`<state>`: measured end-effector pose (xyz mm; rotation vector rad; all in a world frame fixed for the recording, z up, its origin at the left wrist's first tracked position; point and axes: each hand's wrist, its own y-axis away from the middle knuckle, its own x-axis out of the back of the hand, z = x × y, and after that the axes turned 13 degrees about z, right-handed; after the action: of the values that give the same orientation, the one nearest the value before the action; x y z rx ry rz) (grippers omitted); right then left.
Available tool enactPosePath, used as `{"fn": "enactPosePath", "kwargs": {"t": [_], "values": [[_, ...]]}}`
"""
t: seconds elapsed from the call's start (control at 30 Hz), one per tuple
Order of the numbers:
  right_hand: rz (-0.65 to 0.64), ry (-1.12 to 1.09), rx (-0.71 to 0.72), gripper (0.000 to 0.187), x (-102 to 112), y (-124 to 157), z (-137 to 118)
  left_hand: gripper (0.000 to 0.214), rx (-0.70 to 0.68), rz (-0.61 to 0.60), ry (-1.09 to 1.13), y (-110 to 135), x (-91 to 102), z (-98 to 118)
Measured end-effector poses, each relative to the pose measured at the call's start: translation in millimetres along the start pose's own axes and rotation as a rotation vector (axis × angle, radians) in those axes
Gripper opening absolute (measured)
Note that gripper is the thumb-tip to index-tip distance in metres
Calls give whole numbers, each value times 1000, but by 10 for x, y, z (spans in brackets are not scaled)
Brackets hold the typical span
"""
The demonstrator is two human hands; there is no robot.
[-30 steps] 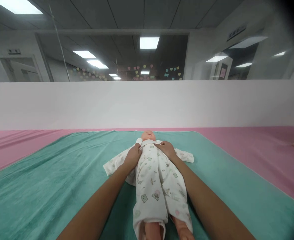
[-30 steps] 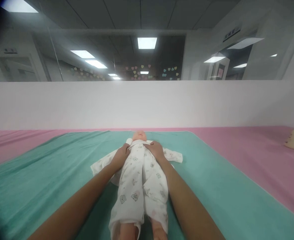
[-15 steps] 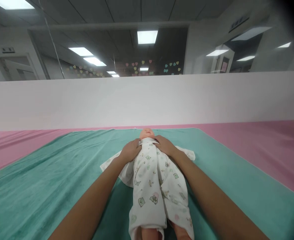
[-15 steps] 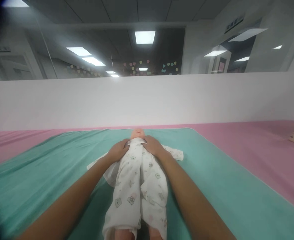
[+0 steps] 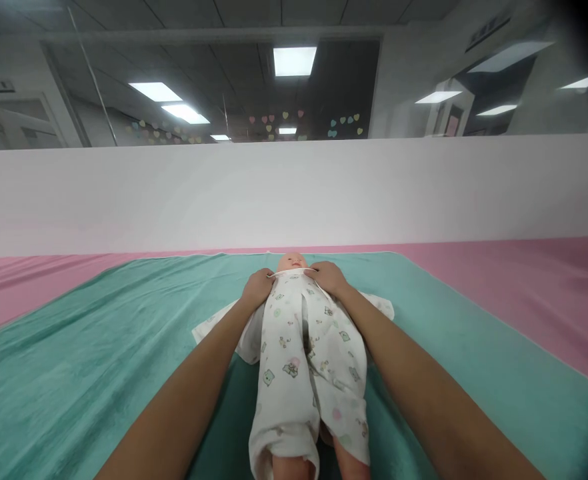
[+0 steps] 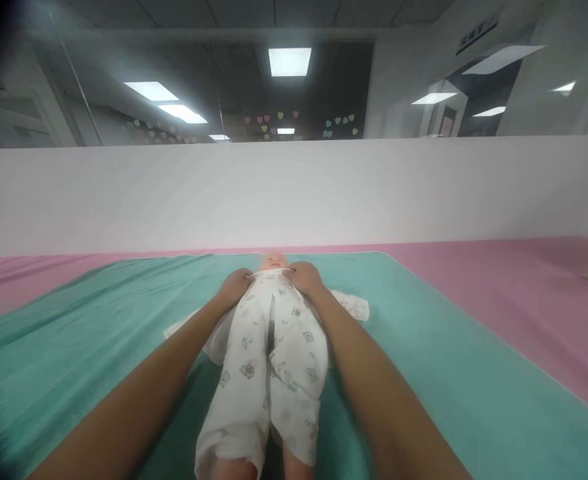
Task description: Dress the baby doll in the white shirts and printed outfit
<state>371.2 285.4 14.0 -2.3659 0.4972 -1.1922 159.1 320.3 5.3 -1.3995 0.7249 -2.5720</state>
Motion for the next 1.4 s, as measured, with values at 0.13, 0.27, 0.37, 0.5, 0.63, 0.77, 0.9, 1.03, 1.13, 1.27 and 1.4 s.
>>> {"fn": "enactPosePath", "kwargs": {"t": [0.13, 0.27, 0.37, 0.5, 0.63, 0.77, 0.9, 1.03, 1.13, 1.27, 1.4], "values": [[9, -43, -49, 32, -72, 13, 56, 21, -30, 32, 0, 136, 28, 30], [33, -105, -79, 32, -85, 182, 83, 18, -234, 169, -129, 443, 122, 111], [122, -117, -65, 25, -29, 338, 66, 16, -322, 158, -263, 631, 200, 164], [147, 58, -112, 14, 104, 536, -6, 19, -223, 97, -221, 746, 298, 216], [-28, 143, -199, 25, 219, 676, -46, 14, -58, 8, -88, 777, 353, 222], [-88, 74, -222, 34, 282, 740, -42, 13, 98, -44, 44, 826, 369, 179], [-146, -46, -218, 38, 331, 800, -46, 22, 266, -94, 234, 929, 384, 162], [-175, -188, -184, 34, 378, 898, -35, 23, 366, -89, 416, 1006, 357, 192], [-173, -362, -187, 29, 402, 967, -2, 25, 392, -2, 535, 1034, 302, 206], [-271, -631, -260, 26, 415, 1015, 51, 23, 419, 42, 697, 1050, 242, 199], [-407, -903, -358, 37, 388, 1010, 100, 27, 491, 63, 849, 1044, 219, 195]]}}
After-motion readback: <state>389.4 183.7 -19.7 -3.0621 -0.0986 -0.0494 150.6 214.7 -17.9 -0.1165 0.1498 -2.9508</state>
